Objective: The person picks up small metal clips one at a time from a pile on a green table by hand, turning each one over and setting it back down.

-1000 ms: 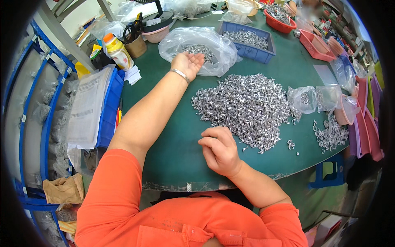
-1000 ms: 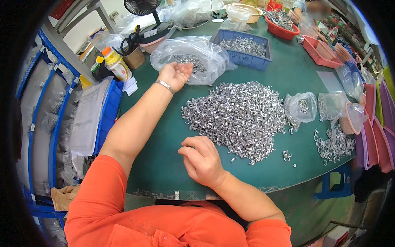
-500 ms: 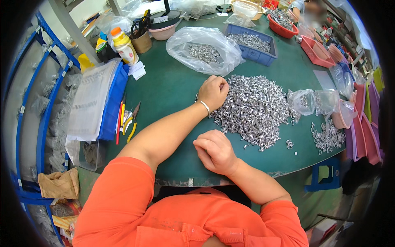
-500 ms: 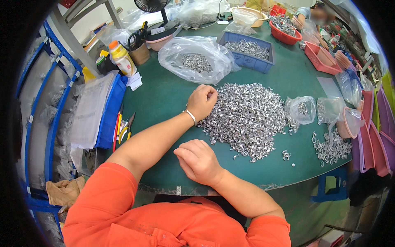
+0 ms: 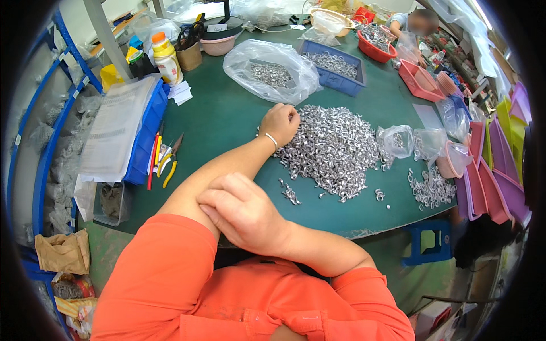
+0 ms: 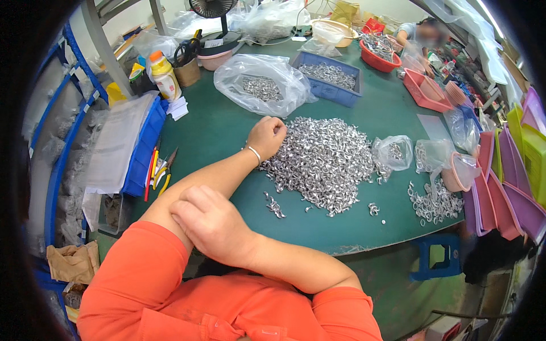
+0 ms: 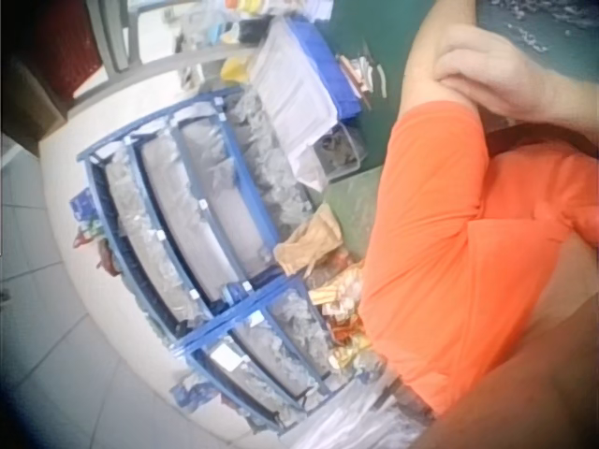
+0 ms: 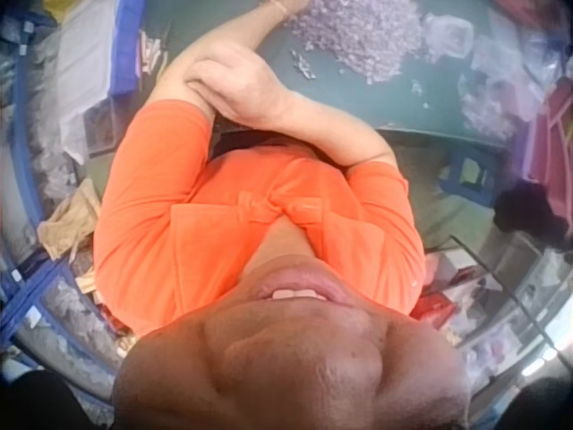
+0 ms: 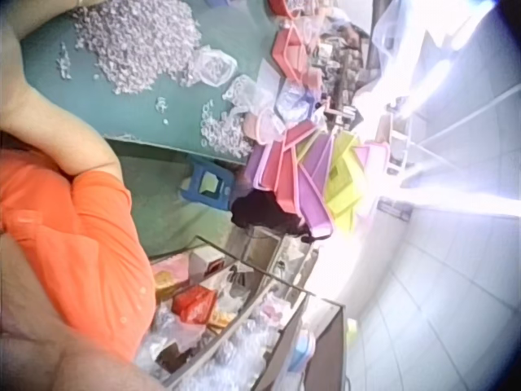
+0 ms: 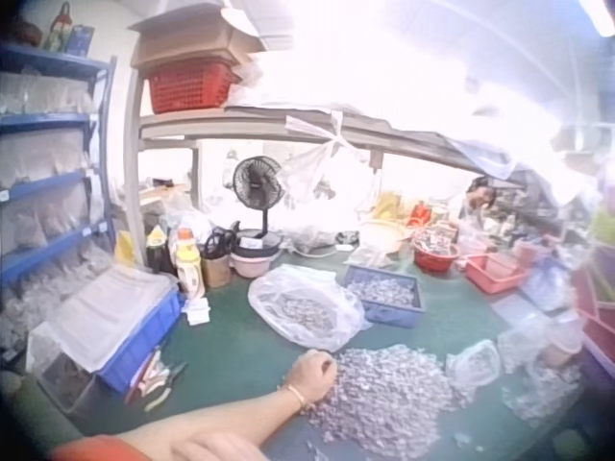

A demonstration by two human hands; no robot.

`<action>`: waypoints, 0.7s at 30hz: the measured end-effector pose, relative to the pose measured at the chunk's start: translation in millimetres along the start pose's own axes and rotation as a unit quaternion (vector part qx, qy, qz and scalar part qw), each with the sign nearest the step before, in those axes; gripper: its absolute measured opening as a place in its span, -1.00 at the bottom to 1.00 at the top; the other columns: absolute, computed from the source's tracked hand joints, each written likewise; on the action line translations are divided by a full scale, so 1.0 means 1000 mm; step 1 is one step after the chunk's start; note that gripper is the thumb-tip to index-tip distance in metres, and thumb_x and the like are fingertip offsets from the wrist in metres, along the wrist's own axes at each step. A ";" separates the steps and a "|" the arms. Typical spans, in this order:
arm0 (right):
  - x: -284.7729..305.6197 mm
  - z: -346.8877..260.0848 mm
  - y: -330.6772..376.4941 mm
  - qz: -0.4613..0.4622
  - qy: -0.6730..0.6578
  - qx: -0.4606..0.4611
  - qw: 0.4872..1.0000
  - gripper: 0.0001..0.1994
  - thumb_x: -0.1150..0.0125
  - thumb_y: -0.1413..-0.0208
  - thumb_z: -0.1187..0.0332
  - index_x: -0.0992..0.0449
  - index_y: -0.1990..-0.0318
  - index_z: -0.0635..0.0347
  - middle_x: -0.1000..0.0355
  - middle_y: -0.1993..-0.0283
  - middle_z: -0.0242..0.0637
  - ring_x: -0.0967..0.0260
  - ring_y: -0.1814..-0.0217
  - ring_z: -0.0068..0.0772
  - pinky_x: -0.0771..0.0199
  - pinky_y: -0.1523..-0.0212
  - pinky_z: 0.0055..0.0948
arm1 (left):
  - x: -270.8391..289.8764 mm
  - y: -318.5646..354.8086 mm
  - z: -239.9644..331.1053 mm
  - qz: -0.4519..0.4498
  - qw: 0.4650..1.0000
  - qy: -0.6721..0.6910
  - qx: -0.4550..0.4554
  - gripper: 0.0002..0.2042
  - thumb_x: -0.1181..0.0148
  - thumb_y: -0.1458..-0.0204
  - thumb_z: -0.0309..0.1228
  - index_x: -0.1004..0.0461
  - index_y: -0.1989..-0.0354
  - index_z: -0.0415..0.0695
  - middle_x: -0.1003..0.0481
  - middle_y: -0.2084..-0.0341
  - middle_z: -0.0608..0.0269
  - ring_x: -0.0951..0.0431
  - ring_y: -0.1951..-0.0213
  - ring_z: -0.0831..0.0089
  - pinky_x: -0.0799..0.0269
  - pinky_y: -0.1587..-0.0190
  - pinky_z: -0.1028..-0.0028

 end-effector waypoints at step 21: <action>-0.003 -0.056 0.022 0.054 -0.025 -0.045 0.997 -0.77 -0.24 0.02 0.63 -0.42 0.17 0.32 -0.33 0.23 -0.12 -0.29 0.25 -0.08 -0.36 0.21 -0.28 | 0.002 0.002 -0.003 0.011 1.000 -0.009 0.009 -0.85 -0.15 -0.03 -0.32 -0.50 0.44 -0.13 -0.50 0.38 0.09 -0.51 0.26 0.06 -0.42 0.19 0.15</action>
Point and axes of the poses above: each hand's wrist, its own y-axis away from the middle knuckle, its own x-axis out of the back of the hand, z = x × y, the point moved 3 cm from there along -y, towards the middle knuckle
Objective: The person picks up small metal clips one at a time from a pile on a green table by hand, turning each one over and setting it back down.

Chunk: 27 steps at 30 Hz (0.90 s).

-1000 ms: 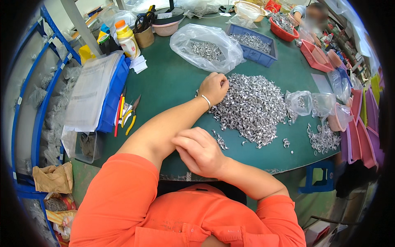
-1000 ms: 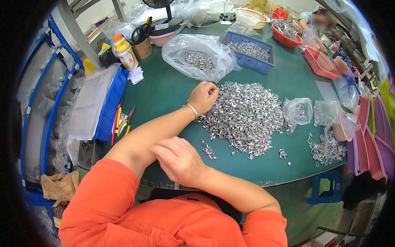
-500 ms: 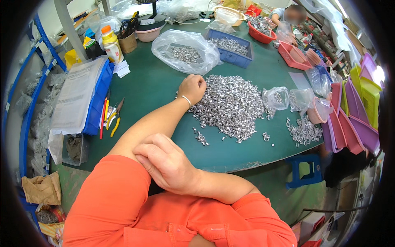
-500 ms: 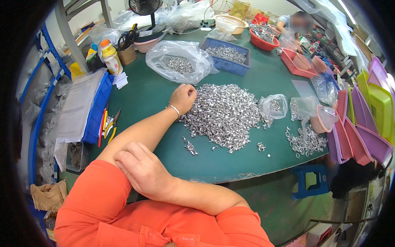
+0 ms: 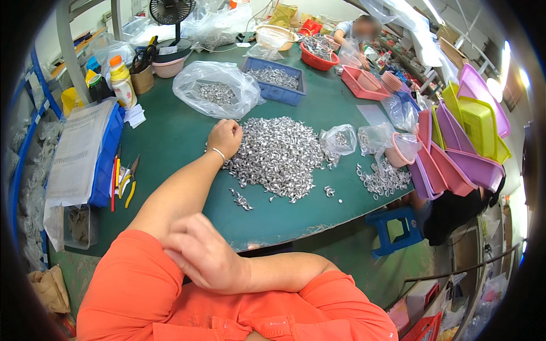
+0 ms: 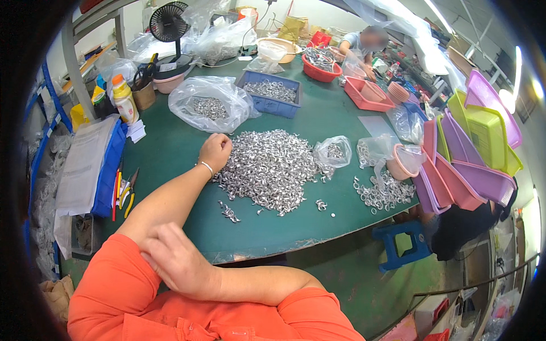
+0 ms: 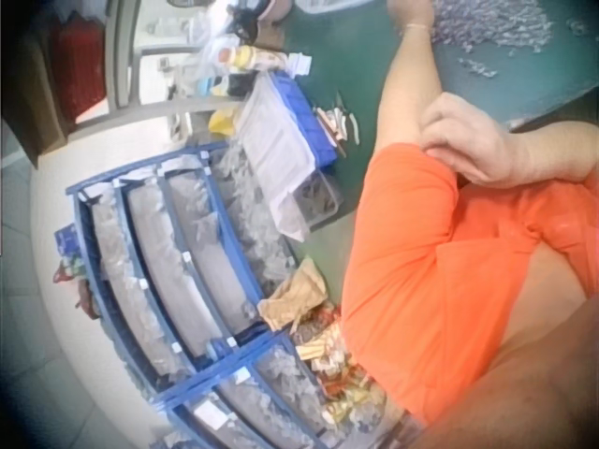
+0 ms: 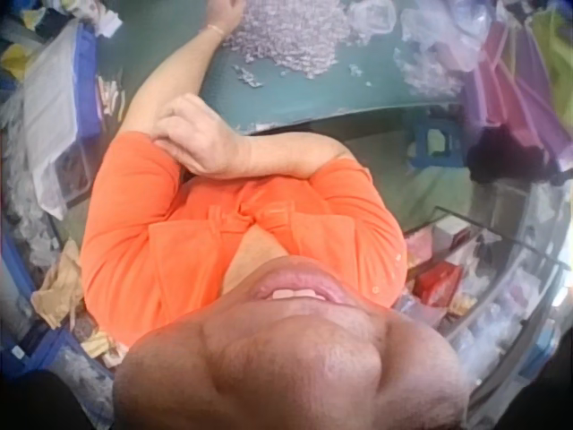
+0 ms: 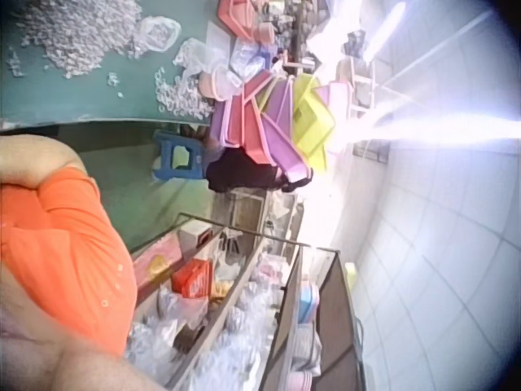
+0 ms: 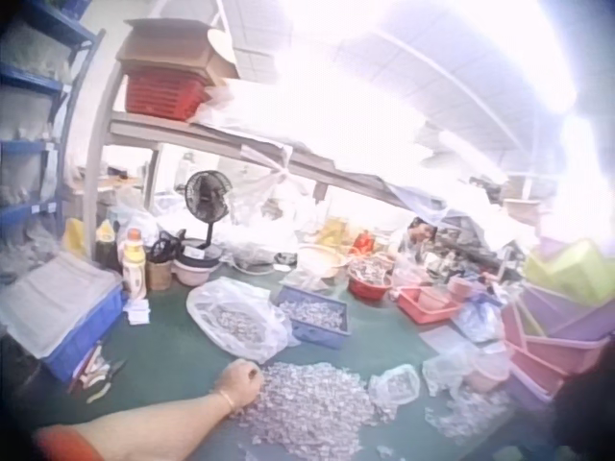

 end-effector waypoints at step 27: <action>-0.010 0.018 -0.009 0.051 0.030 0.061 0.996 -0.81 -0.27 0.09 0.57 -0.46 0.26 0.31 -0.35 0.23 -0.10 -0.32 0.26 -0.04 -0.38 0.25 -0.22 | -0.008 -0.004 -0.006 -0.015 1.000 -0.022 -0.002 -0.80 -0.07 -0.04 -0.26 -0.54 0.42 -0.09 -0.53 0.31 0.04 -0.51 0.22 0.00 -0.43 0.13 0.12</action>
Point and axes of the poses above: each hand's wrist, its own y-axis away from the middle knuckle, its own x-axis out of the back of the hand, z = x × y, the point moved 3 cm from there along -y, towards the middle knuckle
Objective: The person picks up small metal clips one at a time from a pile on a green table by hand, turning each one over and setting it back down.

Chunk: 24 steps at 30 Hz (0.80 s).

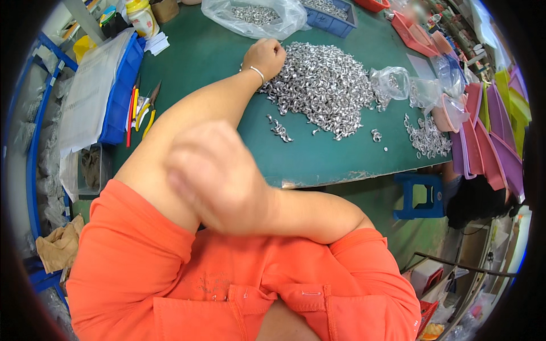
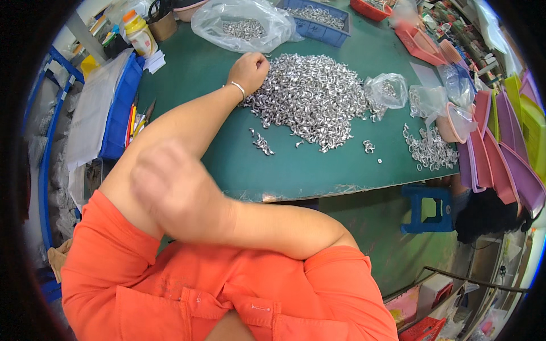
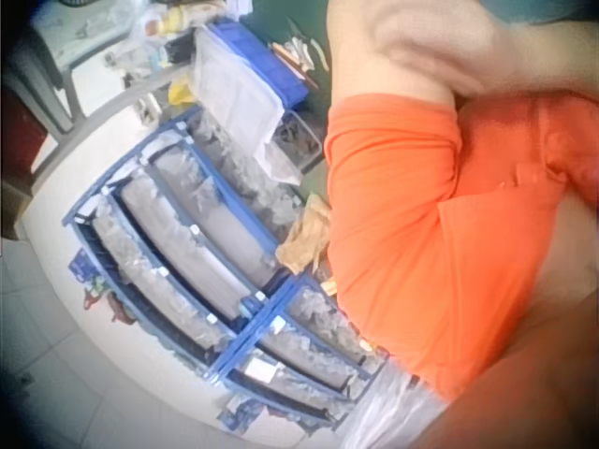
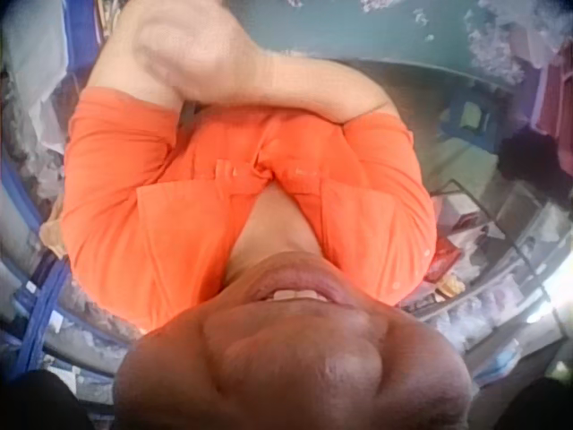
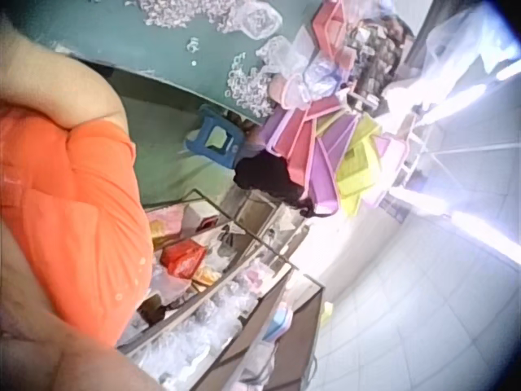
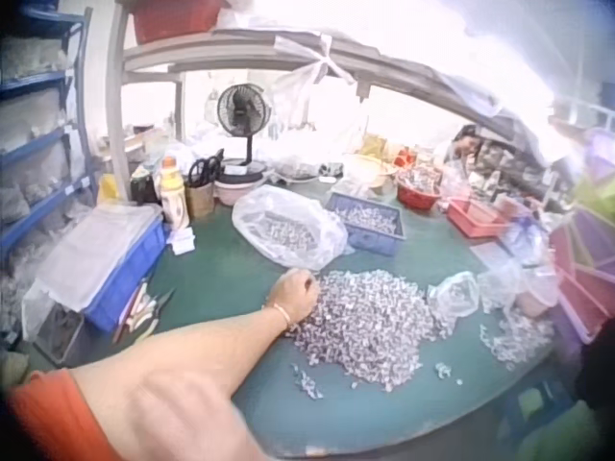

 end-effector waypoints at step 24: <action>0.000 0.022 -0.005 0.000 0.029 0.015 0.999 -0.72 -0.31 0.15 0.45 -0.44 0.23 0.28 -0.37 0.15 -0.02 -0.34 0.28 -0.06 -0.36 0.28 -0.17 | 0.000 0.002 0.008 0.026 1.000 -0.005 -0.009 -0.82 -0.11 -0.04 -0.29 -0.52 0.43 -0.12 -0.50 0.40 0.07 -0.51 0.30 0.05 -0.42 0.21 0.18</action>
Point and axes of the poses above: each hand's wrist, its own y-axis away from the middle knuckle, its own x-axis out of the back of the hand, z = x × y, the point moved 3 cm from there along -y, towards the middle knuckle
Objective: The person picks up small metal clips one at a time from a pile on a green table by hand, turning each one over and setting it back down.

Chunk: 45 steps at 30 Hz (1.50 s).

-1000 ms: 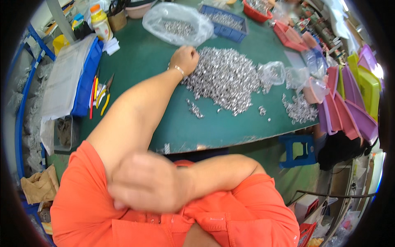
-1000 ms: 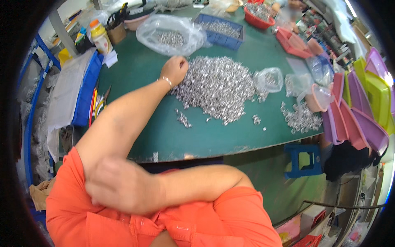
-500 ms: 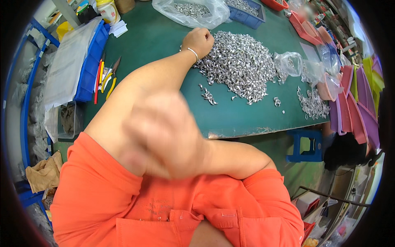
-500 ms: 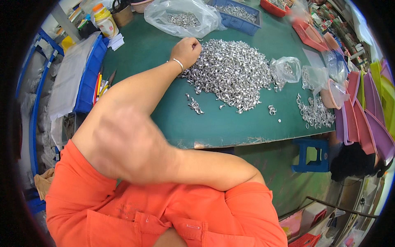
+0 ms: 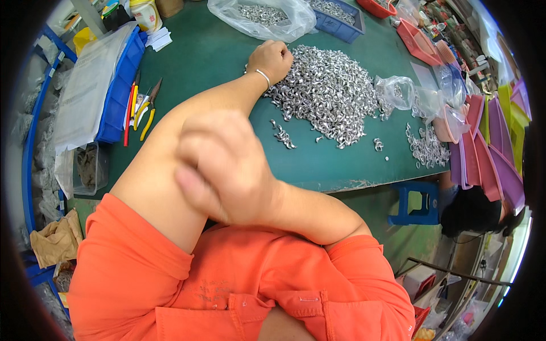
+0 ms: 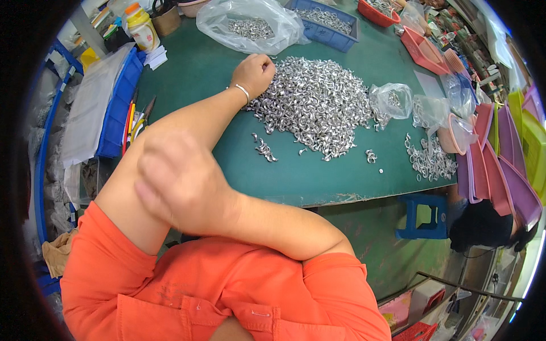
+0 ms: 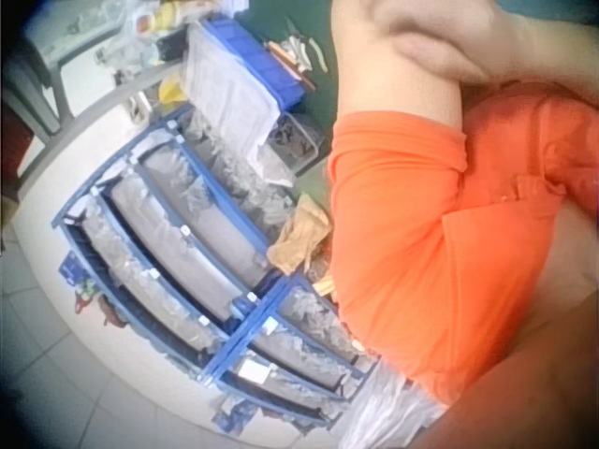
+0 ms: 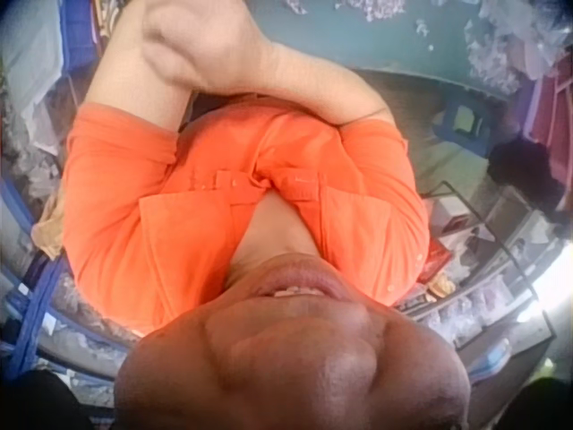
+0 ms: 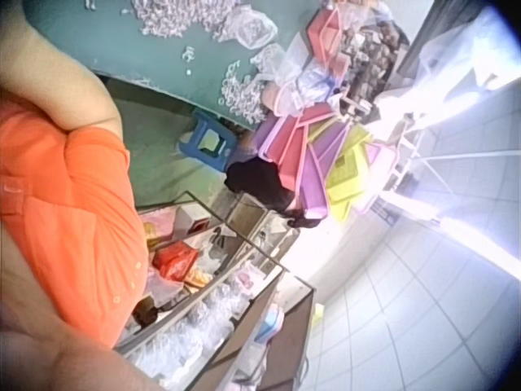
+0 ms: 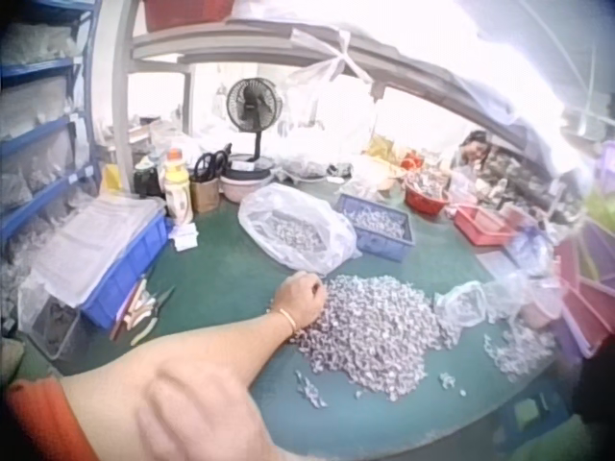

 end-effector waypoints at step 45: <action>0.003 -0.013 0.038 -0.072 -0.057 0.071 0.993 -0.81 -0.31 0.24 0.46 -0.44 0.41 0.23 -0.37 0.26 -0.22 -0.36 0.26 -0.20 -0.41 0.33 -0.37 | 0.006 0.001 -0.001 -0.033 0.999 -0.009 0.006 -0.79 -0.09 -0.04 -0.23 -0.56 0.44 -0.08 -0.53 0.31 0.10 -0.52 0.23 0.05 -0.44 0.15 0.15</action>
Point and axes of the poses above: each hand's wrist, its own y-axis away from the middle knuckle, its own x-axis out of the back of the hand, z = x × y, the point moved 3 cm from there along -y, towards the middle knuckle
